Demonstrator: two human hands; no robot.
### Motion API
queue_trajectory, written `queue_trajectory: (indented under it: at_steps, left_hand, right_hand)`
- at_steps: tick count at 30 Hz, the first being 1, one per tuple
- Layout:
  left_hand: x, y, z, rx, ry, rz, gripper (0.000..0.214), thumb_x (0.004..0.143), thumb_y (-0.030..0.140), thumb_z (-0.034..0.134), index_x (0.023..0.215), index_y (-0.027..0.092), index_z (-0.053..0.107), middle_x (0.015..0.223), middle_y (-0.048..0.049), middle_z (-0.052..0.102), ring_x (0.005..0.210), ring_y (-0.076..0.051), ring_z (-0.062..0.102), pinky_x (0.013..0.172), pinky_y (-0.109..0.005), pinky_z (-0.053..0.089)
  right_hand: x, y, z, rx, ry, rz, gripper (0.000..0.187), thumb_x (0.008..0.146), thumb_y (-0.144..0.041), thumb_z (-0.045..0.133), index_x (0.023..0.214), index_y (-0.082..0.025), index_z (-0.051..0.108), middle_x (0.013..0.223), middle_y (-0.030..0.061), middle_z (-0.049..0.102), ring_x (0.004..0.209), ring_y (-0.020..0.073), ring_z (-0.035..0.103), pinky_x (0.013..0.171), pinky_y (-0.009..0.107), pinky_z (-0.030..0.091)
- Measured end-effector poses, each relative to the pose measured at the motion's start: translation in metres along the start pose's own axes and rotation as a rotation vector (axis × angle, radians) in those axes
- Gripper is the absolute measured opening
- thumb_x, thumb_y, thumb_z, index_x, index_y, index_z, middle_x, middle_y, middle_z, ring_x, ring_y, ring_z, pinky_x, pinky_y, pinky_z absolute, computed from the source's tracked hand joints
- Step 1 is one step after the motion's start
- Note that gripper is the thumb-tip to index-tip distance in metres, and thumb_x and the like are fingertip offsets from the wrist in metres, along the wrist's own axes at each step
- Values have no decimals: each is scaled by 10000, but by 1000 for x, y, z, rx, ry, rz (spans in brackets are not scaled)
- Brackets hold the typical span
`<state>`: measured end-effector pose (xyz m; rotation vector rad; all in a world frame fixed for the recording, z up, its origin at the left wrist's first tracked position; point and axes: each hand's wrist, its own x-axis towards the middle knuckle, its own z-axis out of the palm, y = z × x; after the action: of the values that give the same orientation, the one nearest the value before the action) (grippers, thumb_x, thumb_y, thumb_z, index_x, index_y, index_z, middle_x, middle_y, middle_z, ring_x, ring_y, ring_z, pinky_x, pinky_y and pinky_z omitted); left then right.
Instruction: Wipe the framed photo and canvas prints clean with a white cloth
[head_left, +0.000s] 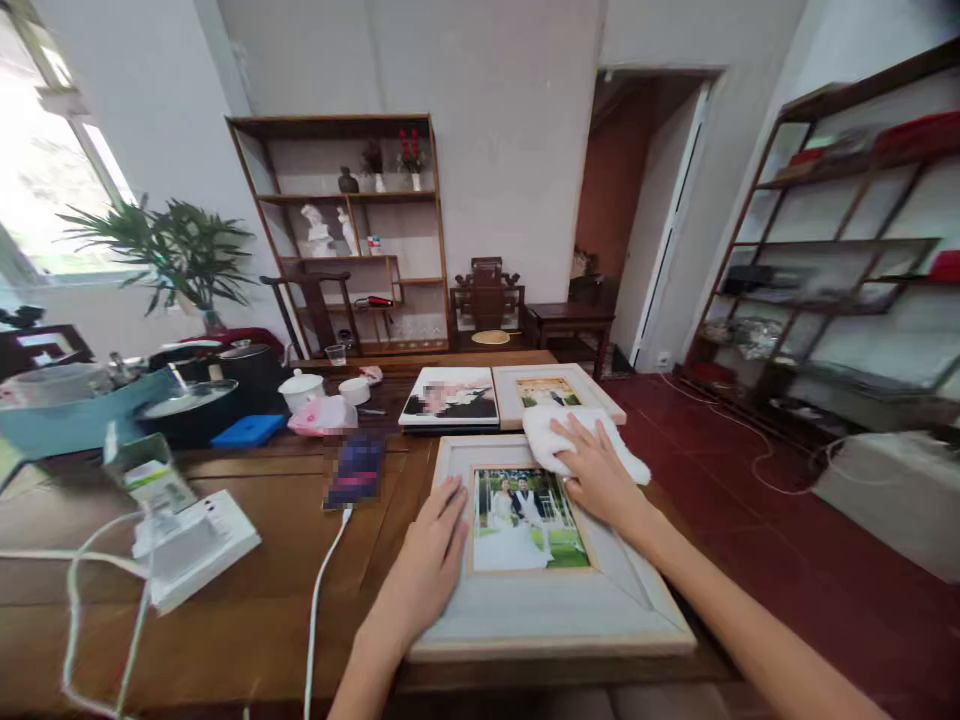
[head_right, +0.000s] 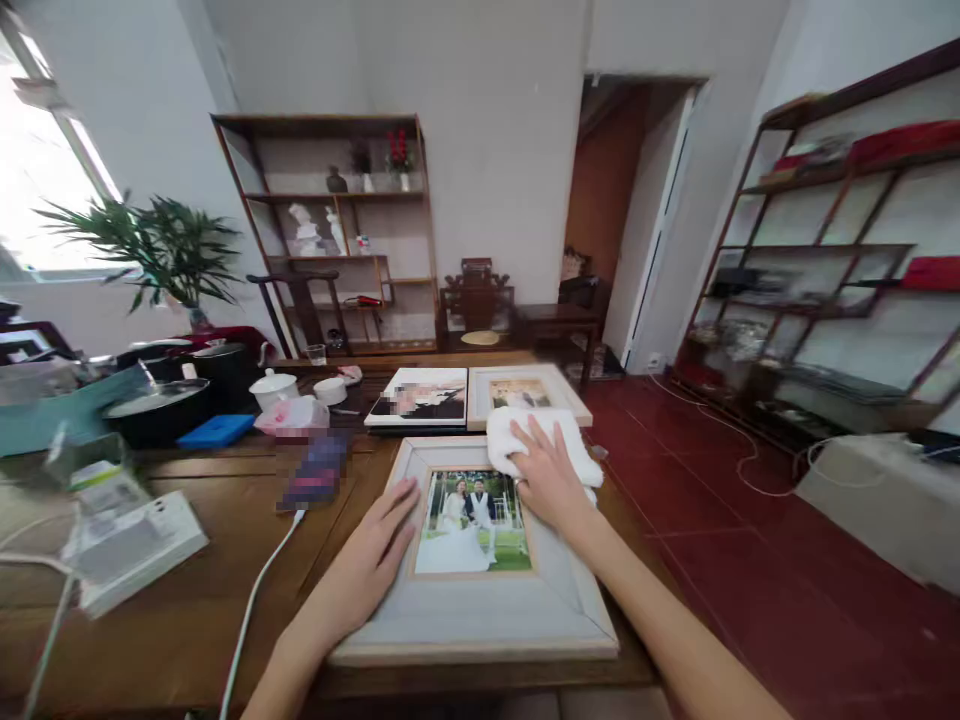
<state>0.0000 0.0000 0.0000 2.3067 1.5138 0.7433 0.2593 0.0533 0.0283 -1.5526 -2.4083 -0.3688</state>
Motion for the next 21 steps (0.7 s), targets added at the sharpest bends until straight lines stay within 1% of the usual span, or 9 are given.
queue_trajectory:
  at_steps: [4, 7, 9, 11, 13, 15, 17, 19, 21]
  left_hand:
    - [3, 1, 0, -25, 16, 14, 436, 900, 267, 294, 1315, 174, 393, 1422, -85, 339, 1319, -211, 285, 1081, -431, 250]
    - [3, 1, 1, -27, 16, 2, 440, 900, 249, 274, 1314, 160, 395, 1419, -91, 343, 1316, -215, 293, 1081, -437, 247]
    - [3, -1, 2, -20, 24, 6, 443, 897, 230, 265, 1313, 157, 395, 1418, -93, 343, 1314, -214, 296, 1081, -440, 244]
    - [2, -4, 3, -16, 36, 18, 441, 890, 209, 270, 1307, 165, 404, 1413, -91, 352, 1313, -210, 299, 1081, -437, 243]
    - [2, -6, 5, -15, 46, 28, 441, 885, 197, 277, 1305, 174, 407, 1408, -87, 360, 1312, -206, 301, 1081, -432, 244]
    - [3, -7, 6, -13, 55, 30, 441, 885, 194, 275, 1304, 174, 408, 1405, -87, 365, 1311, -204, 303, 1081, -431, 243]
    - [3, -8, 7, -16, 62, 33, 439, 886, 194, 270, 1300, 171, 414, 1400, -90, 372, 1310, -203, 306, 1081, -430, 242]
    - [3, -8, 7, -26, 71, 38, 434, 885, 196, 277, 1293, 176, 424, 1394, -88, 382, 1308, -202, 309, 1081, -426, 243]
    - [3, -8, 7, -41, 80, 42, 429, 883, 200, 295, 1290, 187, 429, 1392, -85, 387, 1307, -202, 312, 1080, -422, 246]
  right_hand:
    - [3, -1, -1, 49, -57, -16, 412, 665, -67, 447, 1033, -121, 625, 1369, 125, 401, 1303, 292, 245, 1051, 506, 154]
    - [-4, -7, -9, 78, -113, -51, 430, 647, -53, 429, 1024, -109, 628, 1347, 127, 432, 1299, 289, 257, 1060, 486, 154]
    - [-15, -15, -19, 97, -158, -89, 411, 639, -52, 430, 990, -99, 637, 1327, 144, 454, 1290, 298, 272, 1063, 482, 155]
    - [-31, -25, -35, 123, -199, -122, 394, 639, -53, 429, 967, -105, 641, 1291, 155, 490, 1271, 297, 310, 1061, 474, 175]
    - [-51, -38, -53, 163, -251, -134, 397, 642, -52, 419, 961, -128, 643, 1250, 149, 528, 1238, 291, 366, 1043, 465, 230]
    - [-70, -51, -69, 206, -333, -118, 424, 628, -52, 418, 973, -153, 644, 1243, 141, 536, 1198, 299, 417, 1005, 466, 300]
    - [-83, -64, -79, 247, -411, -116, 449, 596, -53, 436, 974, -169, 649, 1253, 133, 531, 1187, 305, 432, 990, 457, 327]
    - [-90, -73, -80, 285, -439, -120, 469, 574, -54, 454, 984, -169, 649, 1275, 124, 514, 1217, 299, 401, 1013, 442, 306]
    - [-90, -76, -72, 312, -405, -103, 461, 600, -66, 460, 1015, -163, 637, 1321, 117, 466, 1264, 282, 338, 1041, 437, 269]
